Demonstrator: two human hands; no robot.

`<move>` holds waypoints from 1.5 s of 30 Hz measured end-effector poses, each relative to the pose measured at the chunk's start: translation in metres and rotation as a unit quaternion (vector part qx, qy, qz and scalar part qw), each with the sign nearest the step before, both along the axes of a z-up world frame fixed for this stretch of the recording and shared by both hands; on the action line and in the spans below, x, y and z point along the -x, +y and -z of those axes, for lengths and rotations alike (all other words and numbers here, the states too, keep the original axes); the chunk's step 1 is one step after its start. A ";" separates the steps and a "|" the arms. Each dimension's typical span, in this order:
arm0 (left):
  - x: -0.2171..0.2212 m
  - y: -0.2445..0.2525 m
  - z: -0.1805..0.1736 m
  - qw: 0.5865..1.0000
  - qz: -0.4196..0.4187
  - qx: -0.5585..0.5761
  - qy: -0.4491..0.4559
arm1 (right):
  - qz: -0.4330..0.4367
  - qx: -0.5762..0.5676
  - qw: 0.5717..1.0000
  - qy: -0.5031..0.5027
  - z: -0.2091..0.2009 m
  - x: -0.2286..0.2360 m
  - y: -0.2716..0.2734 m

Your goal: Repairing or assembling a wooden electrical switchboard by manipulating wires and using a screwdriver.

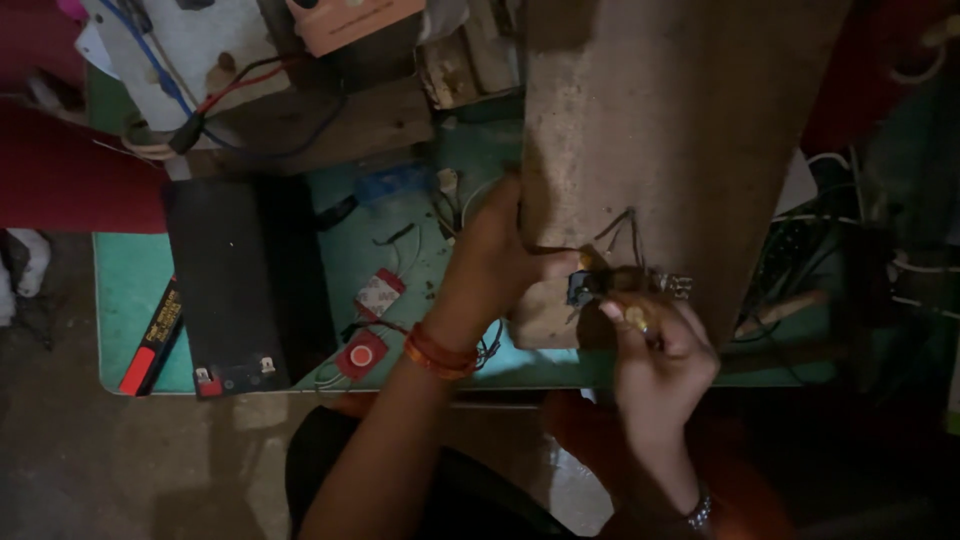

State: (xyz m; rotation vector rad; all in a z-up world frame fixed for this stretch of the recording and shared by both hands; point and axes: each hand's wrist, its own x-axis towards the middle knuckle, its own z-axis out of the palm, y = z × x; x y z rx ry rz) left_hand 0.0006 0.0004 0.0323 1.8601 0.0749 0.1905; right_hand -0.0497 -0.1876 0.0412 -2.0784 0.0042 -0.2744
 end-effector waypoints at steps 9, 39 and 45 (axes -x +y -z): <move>-0.001 -0.001 -0.012 0.999 -0.002 0.013 0.040 | 0.003 0.023 0.994 -0.108 0.030 0.025 0.003; 0.002 -0.001 -0.008 0.998 0.006 -0.029 0.049 | 0.065 -0.083 0.993 -0.051 0.024 -0.006 0.005; 0.013 -0.009 0.006 0.998 -0.016 -0.059 0.006 | 0.021 -0.068 0.996 -0.046 0.021 -0.010 -0.004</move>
